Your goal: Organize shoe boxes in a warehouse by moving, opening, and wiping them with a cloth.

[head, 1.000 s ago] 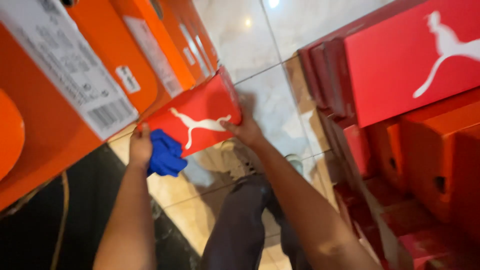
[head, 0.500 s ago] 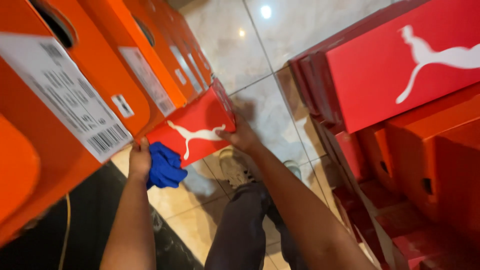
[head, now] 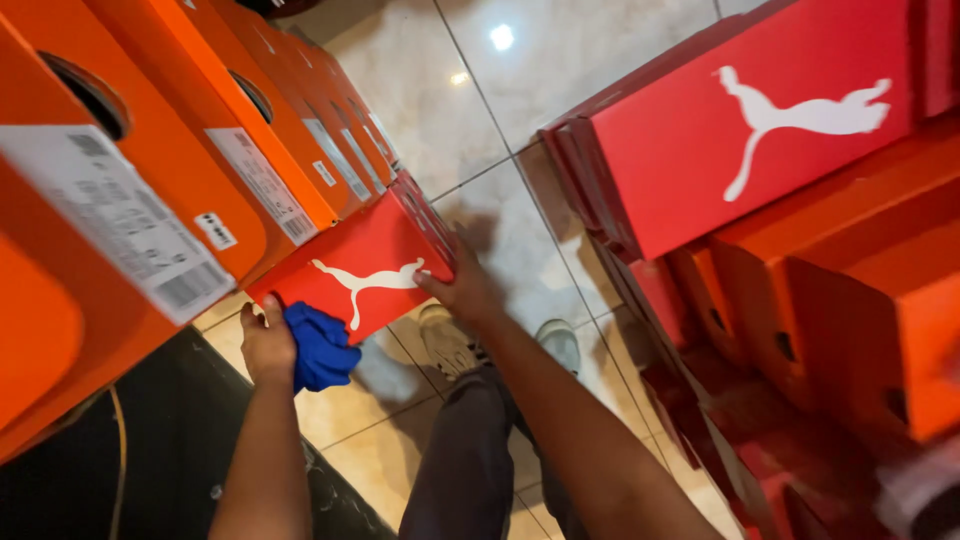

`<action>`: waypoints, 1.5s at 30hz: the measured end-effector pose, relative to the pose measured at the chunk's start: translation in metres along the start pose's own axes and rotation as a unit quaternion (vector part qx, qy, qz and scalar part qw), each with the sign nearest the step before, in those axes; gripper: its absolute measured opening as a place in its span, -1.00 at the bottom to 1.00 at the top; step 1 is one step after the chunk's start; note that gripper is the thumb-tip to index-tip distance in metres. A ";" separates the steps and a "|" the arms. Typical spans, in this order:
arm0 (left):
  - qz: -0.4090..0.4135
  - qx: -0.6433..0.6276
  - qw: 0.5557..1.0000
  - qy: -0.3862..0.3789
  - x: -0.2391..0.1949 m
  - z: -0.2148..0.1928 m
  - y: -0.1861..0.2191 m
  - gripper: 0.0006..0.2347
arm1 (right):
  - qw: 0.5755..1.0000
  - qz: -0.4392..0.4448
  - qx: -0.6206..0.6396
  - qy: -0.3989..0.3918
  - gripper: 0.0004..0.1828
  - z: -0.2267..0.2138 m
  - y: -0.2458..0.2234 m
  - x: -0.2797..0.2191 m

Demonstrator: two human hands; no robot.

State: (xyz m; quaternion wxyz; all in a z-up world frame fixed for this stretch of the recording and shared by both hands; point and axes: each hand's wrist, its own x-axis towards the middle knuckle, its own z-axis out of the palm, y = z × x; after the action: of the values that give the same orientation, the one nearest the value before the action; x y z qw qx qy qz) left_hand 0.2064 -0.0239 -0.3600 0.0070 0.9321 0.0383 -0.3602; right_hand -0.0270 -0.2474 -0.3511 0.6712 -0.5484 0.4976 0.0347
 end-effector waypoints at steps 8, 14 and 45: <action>-0.009 -0.172 0.981 -0.090 -0.166 -0.052 0.032 -0.39 | 0.993 -0.060 0.098 0.002 -0.32 -0.021 0.029 -0.146; -0.080 -0.573 0.724 -0.376 -0.279 -0.006 0.034 -0.68 | 0.880 0.020 0.470 -0.069 -0.47 -0.079 0.075 -0.265; 0.212 -0.547 0.703 -0.402 -0.443 -0.082 0.402 -0.49 | 0.883 -0.031 0.389 0.259 -0.27 -0.275 -0.166 -0.299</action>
State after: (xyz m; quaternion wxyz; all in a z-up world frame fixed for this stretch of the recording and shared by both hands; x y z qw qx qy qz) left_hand -0.0349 -0.4504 -0.0072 0.6062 0.5147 0.0236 -0.6059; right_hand -0.2523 -0.3763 0.0029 0.6787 -0.2476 0.6100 -0.3257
